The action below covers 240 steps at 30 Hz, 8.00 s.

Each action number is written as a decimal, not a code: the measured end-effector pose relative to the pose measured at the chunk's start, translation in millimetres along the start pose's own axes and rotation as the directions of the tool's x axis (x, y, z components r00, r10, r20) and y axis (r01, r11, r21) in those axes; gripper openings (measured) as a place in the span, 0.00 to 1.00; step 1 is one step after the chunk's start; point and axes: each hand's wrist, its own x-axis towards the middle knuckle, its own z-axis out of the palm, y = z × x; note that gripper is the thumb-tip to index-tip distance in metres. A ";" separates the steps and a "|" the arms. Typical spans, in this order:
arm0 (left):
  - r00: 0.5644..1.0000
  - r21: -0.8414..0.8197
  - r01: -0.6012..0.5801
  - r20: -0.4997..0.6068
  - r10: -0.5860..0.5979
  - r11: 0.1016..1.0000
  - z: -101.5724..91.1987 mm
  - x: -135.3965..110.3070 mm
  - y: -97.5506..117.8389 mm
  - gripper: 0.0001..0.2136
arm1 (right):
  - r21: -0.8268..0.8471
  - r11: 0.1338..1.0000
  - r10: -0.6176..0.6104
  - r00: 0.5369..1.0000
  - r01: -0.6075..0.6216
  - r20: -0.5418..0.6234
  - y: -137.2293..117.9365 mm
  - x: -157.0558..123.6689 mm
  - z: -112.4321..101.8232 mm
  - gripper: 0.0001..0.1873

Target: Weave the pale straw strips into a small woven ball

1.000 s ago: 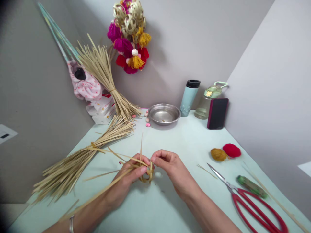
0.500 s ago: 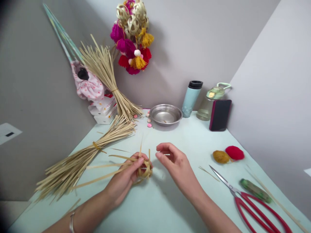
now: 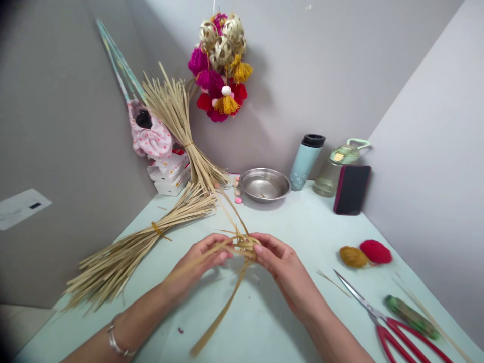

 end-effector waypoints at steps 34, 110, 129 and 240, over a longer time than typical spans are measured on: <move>0.876 0.650 -0.342 -0.041 0.481 0.679 4.9 -5.6 -25.3 0.08 | -0.534 0.785 -0.272 0.949 0.314 0.157 24.3 -15.4 19.6 0.09; 0.966 0.224 -0.238 -0.048 0.255 0.945 6.7 3.7 -29.2 0.20 | 0.074 0.997 0.007 0.998 -0.011 0.060 28.6 -0.1 5.1 0.26; 0.980 0.095 -0.195 -0.025 0.198 0.976 2.1 5.5 -25.6 0.14 | 0.061 0.998 -0.002 0.991 -0.007 0.135 22.2 -0.3 11.7 0.25; 0.980 0.020 -0.099 0.177 0.094 0.995 -18.4 10.4 -11.5 0.08 | 0.072 0.997 0.021 0.974 -0.038 0.227 19.8 -2.1 13.8 0.21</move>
